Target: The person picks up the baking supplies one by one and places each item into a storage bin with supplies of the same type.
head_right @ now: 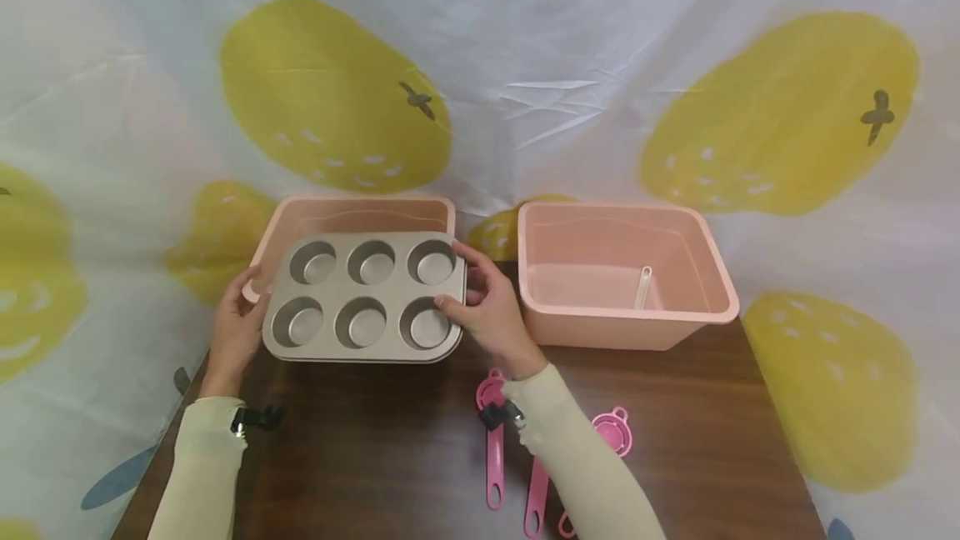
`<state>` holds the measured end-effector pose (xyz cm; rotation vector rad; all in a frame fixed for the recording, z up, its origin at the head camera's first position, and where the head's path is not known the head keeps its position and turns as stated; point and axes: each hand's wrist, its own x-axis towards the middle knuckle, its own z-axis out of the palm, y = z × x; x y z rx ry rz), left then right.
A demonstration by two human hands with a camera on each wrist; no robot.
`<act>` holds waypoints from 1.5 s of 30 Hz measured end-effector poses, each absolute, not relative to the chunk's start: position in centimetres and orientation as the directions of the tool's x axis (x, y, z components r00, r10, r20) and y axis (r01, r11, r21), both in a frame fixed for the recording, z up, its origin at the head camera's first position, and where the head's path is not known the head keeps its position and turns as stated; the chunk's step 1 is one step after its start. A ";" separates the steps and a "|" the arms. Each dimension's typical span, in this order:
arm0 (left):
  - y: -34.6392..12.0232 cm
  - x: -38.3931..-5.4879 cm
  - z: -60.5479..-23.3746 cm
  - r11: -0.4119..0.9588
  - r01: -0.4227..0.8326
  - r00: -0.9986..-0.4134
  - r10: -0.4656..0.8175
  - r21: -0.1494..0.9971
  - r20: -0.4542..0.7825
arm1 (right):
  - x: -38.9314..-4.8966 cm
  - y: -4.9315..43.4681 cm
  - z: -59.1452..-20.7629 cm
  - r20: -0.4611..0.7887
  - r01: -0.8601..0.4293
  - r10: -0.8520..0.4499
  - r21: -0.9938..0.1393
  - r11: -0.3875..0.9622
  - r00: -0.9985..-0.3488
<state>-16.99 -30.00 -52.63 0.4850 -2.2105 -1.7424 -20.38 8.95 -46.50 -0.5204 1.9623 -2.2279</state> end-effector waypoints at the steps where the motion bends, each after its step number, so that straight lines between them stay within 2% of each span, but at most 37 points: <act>1: -29.9 -17.1 -52.7 0.214 -0.082 -0.906 -0.424 0.973 0.016 | -20.6 8.9 -46.5 0.167 -0.126 -0.313 -0.981 -0.149 -0.935; 7: -29.9 -17.4 -52.7 0.179 -0.067 -0.901 -0.434 0.982 0.018 | -22.7 7.7 -46.1 0.143 -0.095 -0.312 -0.982 -0.165 -0.939; 13: -30.1 -17.4 -52.2 0.090 -0.092 -0.908 -0.416 0.992 -0.047 | -25.3 6.1 -45.9 0.137 -0.095 -0.283 -0.983 -0.158 -0.949; 19: -30.3 -17.5 -52.3 0.088 -0.109 -0.910 -0.410 0.990 -0.064 | -27.4 4.4 -45.2 0.102 -0.065 -0.251 -0.986 -0.152 -0.962; 30: -30.1 -17.7 -52.1 0.066 -0.092 -0.923 -0.381 0.994 -0.060 | -30.4 2.3 -45.1 0.064 -0.057 -0.181 -0.998 -0.041 -0.981; 40: -29.8 -17.3 -52.3 0.054 -0.101 -0.910 -0.409 0.993 -0.070 | -31.4 0.7 -46.2 0.096 -0.116 -0.234 -0.991 0.073 -0.967; 45: -30.0 -16.9 -52.2 0.027 -0.103 -0.903 -0.421 0.994 -0.082 | -31.3 -0.3 -46.2 0.066 -0.103 -0.263 -0.986 0.129 -0.963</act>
